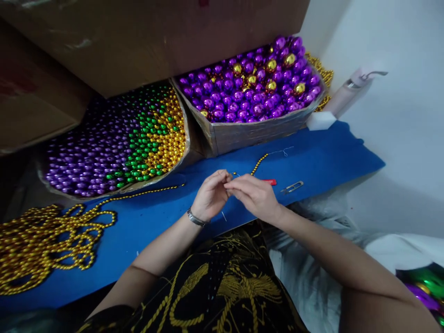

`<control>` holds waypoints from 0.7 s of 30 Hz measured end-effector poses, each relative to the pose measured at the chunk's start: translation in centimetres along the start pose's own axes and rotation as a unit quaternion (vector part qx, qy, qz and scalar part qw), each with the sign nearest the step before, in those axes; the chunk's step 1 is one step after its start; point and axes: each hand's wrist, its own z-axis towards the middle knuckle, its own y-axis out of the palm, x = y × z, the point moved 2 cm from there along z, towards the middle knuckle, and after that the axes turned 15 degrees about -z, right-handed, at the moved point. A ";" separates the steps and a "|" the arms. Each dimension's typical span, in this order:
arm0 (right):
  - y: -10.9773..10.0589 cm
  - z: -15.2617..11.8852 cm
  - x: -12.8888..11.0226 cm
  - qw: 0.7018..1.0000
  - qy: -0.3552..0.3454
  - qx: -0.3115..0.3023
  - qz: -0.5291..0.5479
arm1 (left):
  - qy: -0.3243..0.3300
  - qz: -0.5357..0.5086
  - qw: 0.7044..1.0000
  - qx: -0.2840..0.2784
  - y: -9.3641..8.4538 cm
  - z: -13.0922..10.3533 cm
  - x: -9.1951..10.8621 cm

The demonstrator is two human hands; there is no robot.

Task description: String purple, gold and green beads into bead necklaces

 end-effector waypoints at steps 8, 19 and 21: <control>-5.2 6.3 4.8 0.973 0.178 0.089 0.117 | 0.272 0.355 0.892 0.059 -7.6 3.4 3.2; -9.0 11.2 4.3 0.993 0.080 0.067 0.059 | 0.347 0.651 0.675 0.003 -7.6 5.3 3.4; -9.6 11.1 3.8 0.994 0.077 0.063 0.051 | 0.340 0.632 0.696 0.005 -7.1 5.8 2.9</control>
